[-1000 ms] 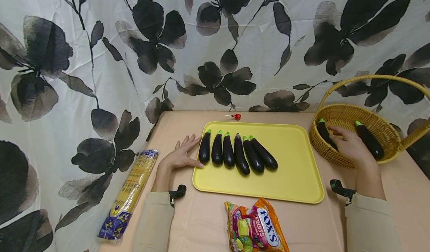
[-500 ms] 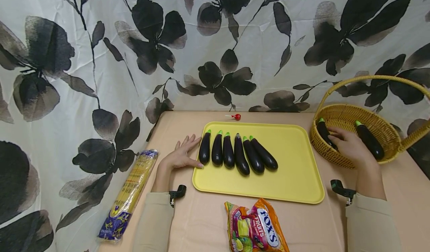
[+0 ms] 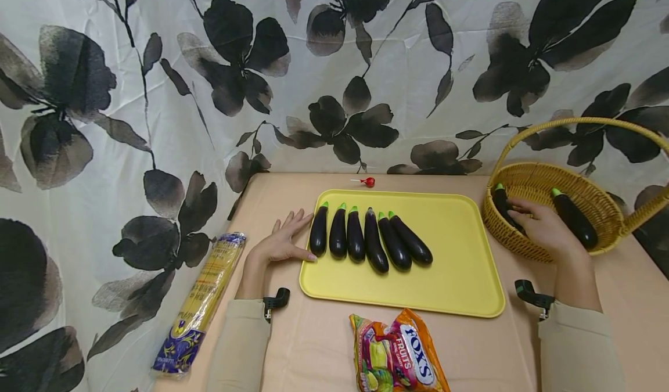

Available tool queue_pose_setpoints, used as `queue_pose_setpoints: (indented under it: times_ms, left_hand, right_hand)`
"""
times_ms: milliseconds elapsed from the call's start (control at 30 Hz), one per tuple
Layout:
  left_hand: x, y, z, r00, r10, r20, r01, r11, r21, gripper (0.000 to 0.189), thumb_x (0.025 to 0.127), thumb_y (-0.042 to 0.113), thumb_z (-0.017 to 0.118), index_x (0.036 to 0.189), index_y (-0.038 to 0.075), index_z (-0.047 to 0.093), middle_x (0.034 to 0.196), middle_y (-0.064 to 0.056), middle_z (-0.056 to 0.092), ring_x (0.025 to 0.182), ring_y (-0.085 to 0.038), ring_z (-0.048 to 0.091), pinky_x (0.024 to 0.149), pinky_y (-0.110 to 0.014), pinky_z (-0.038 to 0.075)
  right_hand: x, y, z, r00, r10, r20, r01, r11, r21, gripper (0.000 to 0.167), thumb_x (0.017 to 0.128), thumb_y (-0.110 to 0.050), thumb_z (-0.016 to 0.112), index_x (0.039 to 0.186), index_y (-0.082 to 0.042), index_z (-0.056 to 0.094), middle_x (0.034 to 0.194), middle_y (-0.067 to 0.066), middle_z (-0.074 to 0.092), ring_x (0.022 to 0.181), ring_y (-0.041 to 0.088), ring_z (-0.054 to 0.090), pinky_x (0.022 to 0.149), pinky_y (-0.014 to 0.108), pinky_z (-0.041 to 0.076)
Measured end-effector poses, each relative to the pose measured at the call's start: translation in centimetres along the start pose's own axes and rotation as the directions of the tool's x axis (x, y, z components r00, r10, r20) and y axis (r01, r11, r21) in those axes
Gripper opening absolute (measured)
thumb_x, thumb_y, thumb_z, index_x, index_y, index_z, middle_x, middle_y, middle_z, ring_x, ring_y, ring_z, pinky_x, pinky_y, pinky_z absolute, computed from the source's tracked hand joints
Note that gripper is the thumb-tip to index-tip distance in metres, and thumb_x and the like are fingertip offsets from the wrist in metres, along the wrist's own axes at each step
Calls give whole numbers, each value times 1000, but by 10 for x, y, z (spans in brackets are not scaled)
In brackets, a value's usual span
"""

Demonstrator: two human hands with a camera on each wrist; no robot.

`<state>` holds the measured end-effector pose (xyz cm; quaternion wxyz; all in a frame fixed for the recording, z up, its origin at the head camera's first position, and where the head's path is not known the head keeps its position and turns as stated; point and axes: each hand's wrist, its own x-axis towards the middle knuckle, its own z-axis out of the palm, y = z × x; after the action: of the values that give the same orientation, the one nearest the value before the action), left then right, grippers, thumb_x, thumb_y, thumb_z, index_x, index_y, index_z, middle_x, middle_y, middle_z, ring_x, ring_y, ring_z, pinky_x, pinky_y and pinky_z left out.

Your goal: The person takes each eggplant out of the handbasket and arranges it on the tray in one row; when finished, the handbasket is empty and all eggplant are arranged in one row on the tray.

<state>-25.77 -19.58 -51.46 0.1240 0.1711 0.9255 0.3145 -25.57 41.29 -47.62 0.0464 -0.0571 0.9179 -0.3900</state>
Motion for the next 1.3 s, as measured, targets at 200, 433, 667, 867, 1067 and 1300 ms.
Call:
queue_pose_setpoints:
  times_ms: [200, 433, 667, 867, 1067, 1300]
  left_hand:
    - [1, 0, 0, 1000, -3, 4, 3, 1000, -9, 119, 72, 55, 92, 167, 28, 25, 176, -12, 4, 163, -34, -10, 126, -61, -16]
    - [0, 0, 0, 1000, -2, 3, 2, 1000, -11, 120, 71, 55, 92, 167, 27, 25, 176, -12, 5, 163, -35, -9, 127, -61, -16]
    - [0, 0, -1, 1000, 5, -2, -5, 1000, -14, 119, 72, 54, 92, 167, 26, 26, 176, -14, 5, 162, -36, -9, 126, -62, -16]
    - [0, 0, -1, 1000, -1, -1, 1, 1000, -4, 119, 72, 55, 91, 167, 28, 26, 176, -12, 5, 163, -35, -9, 127, -61, -16]
    - [-1, -1, -1, 1000, 0, -1, 0, 1000, -9, 119, 72, 56, 91, 167, 28, 26, 176, -12, 5, 163, -35, -9, 126, -61, -16]
    - [-1, -1, -1, 1000, 5, -3, -5, 1000, -5, 119, 72, 57, 91, 167, 28, 25, 176, -12, 5, 163, -35, -9, 126, -62, -16]
  right_hand:
    - [-1, 1, -2, 1000, 18, -2, -18, 1000, -2, 63, 113, -38, 37, 157, 6, 36, 156, 42, 34, 143, 63, 30, 107, 78, 34]
    - [-4, 0, -3, 995, 94, -26, -92, 994, 64, 65, 112, -47, 35, 164, -9, 29, 163, 36, 30, 141, 56, 36, 106, 75, 38]
    - [-6, -3, -4, 994, 104, -44, -100, 990, 97, 61, 112, -45, 36, 165, -15, 30, 164, 30, 33, 134, 48, 43, 101, 59, 51]
    - [-8, -3, -5, 994, 82, -70, -74, 992, 107, 56, 112, -40, 42, 164, -20, 36, 151, 21, 43, 97, 23, 49, 67, 25, 48]
    - [-4, -2, -7, 997, 79, -20, -76, 992, 103, 59, 112, -47, 38, 166, -27, 27, 170, 23, 26, 137, 35, 39, 90, 28, 50]
    - [-4, -5, -9, 999, 49, -7, -47, 988, 150, 64, 110, -49, 43, 167, -25, 26, 172, 22, 20, 156, 48, 18, 118, 71, 28]
